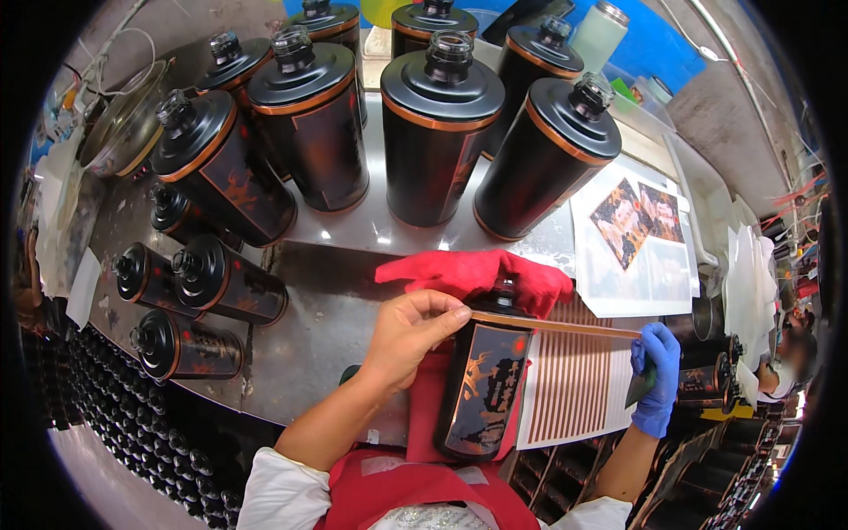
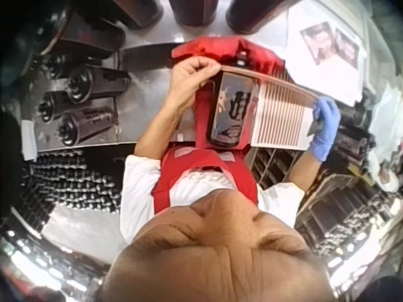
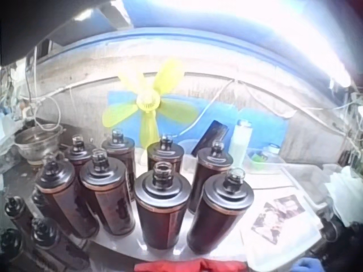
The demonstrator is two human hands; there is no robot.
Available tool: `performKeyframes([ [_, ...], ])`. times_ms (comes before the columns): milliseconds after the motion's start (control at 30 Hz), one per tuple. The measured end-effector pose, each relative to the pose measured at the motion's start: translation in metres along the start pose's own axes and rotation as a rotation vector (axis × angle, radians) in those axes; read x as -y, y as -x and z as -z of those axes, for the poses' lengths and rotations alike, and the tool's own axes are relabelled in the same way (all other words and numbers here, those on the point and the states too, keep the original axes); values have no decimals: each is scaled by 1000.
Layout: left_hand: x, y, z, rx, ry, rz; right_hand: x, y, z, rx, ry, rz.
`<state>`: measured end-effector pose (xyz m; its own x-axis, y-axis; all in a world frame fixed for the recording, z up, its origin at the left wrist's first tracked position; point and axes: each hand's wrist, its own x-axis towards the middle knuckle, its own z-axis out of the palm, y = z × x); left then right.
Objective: The person applies printed labels and gold foil strips to black cylindrical containers. They smooth each label with a green squeegee, then apply and smooth a gold strip around the top and bottom rims before placing the finished container aside.
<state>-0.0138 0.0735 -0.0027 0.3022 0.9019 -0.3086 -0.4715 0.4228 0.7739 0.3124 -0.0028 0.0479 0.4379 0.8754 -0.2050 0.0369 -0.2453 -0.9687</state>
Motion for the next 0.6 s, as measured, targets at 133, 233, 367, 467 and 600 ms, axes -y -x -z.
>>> performKeyframes([
  [133, 3, -1, 3, -7, 4, 28, -4, 3, 4, 5, 33, 41],
  [233, 3, 0, 2, -7, 12, 23, -4, 4, 6, -8, 31, 48],
  [367, 6, -2, 2, -6, 39, 19, -8, 1, 8, -34, 34, 21],
  [467, 7, -2, 3, -6, 42, 22, -5, 1, 6, -13, 0, 45],
  [600, 7, -3, 3, -14, 40, 30, -7, -3, 7, 13, -5, 51],
])
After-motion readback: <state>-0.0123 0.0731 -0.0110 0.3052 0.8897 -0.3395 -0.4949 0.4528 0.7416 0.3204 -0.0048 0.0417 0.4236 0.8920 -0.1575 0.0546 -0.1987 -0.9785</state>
